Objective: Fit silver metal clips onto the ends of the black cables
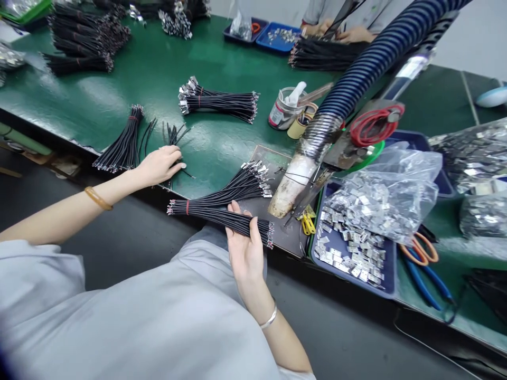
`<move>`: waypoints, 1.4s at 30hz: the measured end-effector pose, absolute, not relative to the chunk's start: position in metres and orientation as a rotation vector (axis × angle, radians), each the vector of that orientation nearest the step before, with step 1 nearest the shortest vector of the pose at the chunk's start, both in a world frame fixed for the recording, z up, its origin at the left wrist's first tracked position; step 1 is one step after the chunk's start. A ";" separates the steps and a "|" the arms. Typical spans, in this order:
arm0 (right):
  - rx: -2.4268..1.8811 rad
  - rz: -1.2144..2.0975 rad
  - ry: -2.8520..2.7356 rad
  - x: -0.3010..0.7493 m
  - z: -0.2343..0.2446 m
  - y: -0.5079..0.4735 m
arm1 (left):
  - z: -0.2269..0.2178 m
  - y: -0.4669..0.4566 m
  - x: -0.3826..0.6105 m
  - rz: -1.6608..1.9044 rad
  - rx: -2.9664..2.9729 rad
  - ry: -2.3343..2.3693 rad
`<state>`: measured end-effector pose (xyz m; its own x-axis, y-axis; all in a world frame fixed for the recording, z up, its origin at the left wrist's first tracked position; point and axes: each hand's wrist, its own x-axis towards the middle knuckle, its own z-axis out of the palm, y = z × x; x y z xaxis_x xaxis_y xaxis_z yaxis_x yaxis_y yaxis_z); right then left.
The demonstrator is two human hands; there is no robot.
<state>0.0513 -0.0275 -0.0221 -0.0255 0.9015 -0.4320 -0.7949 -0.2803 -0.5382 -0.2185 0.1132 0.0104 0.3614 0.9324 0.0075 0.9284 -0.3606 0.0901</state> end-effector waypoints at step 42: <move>-0.705 1.645 -0.030 0.059 -0.015 -0.021 | -0.006 0.068 -0.078 0.423 2.545 1.136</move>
<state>0.0585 -0.0207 -0.0151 -0.0283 0.9051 -0.4243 -0.8892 -0.2167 -0.4029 -0.0783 0.0680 -0.0059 0.6397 0.7566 0.1358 0.6614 -0.6317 0.4044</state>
